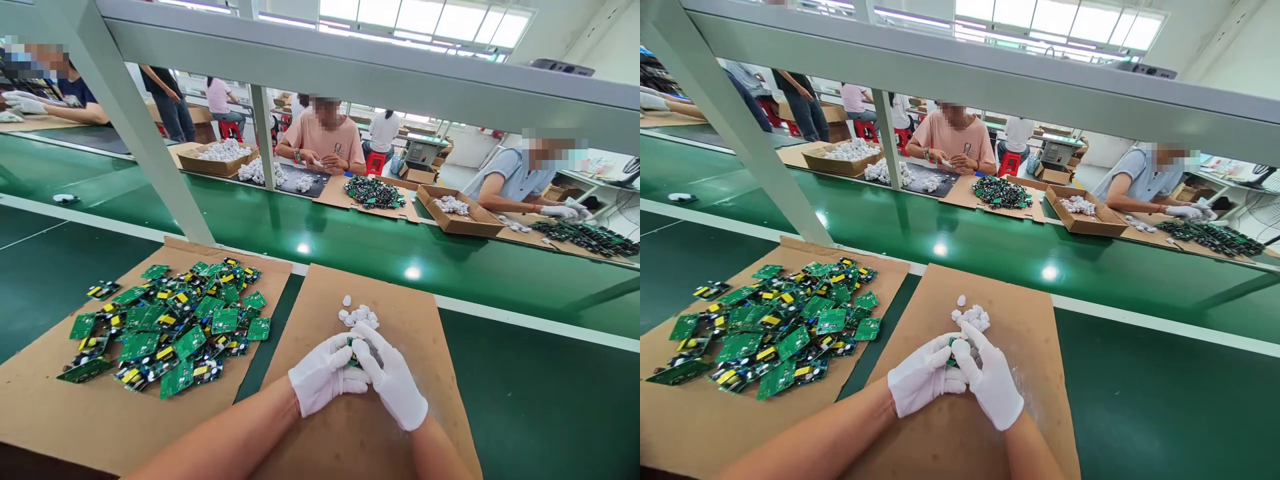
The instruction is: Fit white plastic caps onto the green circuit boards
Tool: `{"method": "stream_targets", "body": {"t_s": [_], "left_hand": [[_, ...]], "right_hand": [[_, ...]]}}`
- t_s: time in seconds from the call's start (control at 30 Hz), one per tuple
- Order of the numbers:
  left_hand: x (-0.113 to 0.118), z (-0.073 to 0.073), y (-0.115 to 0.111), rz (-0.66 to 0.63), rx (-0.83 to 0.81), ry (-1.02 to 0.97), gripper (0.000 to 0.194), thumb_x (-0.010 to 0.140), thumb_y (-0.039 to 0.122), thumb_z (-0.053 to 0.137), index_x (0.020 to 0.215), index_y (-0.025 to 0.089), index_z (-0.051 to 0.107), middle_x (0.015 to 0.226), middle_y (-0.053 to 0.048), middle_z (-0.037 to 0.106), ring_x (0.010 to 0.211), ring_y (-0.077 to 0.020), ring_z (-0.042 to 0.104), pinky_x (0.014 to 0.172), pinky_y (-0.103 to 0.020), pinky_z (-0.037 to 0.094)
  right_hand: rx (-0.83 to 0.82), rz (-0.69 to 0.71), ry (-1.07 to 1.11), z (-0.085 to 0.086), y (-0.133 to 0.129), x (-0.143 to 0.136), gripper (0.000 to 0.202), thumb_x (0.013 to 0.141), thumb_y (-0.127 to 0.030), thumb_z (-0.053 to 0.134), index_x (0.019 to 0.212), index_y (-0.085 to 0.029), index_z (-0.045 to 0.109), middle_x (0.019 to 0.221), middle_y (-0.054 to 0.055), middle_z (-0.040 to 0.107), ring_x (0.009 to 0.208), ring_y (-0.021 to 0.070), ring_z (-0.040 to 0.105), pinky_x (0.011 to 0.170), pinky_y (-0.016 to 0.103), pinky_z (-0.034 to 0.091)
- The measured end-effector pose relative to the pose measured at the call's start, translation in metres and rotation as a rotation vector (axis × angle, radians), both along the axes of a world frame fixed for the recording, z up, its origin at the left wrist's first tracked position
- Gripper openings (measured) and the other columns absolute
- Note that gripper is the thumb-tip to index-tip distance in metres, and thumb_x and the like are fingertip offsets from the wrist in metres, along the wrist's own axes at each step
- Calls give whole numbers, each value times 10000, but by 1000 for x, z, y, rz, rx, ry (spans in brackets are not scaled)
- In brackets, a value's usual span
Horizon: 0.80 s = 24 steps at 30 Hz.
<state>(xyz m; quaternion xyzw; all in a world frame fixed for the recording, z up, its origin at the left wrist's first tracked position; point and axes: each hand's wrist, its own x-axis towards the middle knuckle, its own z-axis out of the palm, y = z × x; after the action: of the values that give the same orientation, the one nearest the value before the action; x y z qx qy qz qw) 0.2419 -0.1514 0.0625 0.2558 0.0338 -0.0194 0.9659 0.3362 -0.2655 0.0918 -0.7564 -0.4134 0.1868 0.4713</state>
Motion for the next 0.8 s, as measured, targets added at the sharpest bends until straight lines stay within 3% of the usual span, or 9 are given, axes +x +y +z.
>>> {"method": "stream_targets", "body": {"t_s": [0.1, 0.33, 0.53, 0.67, 0.8], "left_hand": [[0, -1, 0, 13, 6, 4, 321, 768, 348, 662, 1031, 185, 578, 930, -66, 600, 732, -142, 632, 716, -296, 474], [1, 2, -1, 20, -4, 18, 315, 763, 327, 668, 1024, 174, 582, 877, -41, 580, 712, -131, 628, 650, -243, 466], [-1, 9, 4, -24, 83, 48, 355, 772, 336, 660, 1074, 170, 576, 911, -78, 619, 704, -131, 635, 675, -258, 480], [-1, 15, 9, -47, 90, 47, 370, 789, 371, 633, 1094, 166, 586, 940, -97, 630, 737, -131, 626, 679, -247, 488], [1, 13, 9, 21, 125, 79, 316, 769, 355, 660, 997, 139, 627, 832, -67, 626, 647, -98, 595, 672, -247, 494]], "right_hand": [[-13, 30, -55, -2, -1, 1, 462, 895, -356, 492, 1346, -267, 440, 1299, 56, 552, 1189, 218, 522, 998, 368, 448], [6, 31, 113, 0, -1, 2, 462, 912, -416, 431, 1347, -263, 437, 1329, 42, 524, 1224, 212, 486, 1022, 388, 419], [-46, -50, -49, -5, -2, -3, 452, 890, -370, 485, 1330, -269, 462, 1202, 22, 629, 1099, 209, 589, 901, 310, 516], [9, -98, -218, -5, -2, 1, 516, 859, -331, 541, 1357, -273, 415, 1193, 39, 626, 1109, 224, 578, 949, 376, 492], [81, -53, -538, -7, 1, 5, 316, 848, -259, 550, 1157, -289, 611, 1297, 58, 532, 1157, 245, 538, 953, 407, 486]]}}
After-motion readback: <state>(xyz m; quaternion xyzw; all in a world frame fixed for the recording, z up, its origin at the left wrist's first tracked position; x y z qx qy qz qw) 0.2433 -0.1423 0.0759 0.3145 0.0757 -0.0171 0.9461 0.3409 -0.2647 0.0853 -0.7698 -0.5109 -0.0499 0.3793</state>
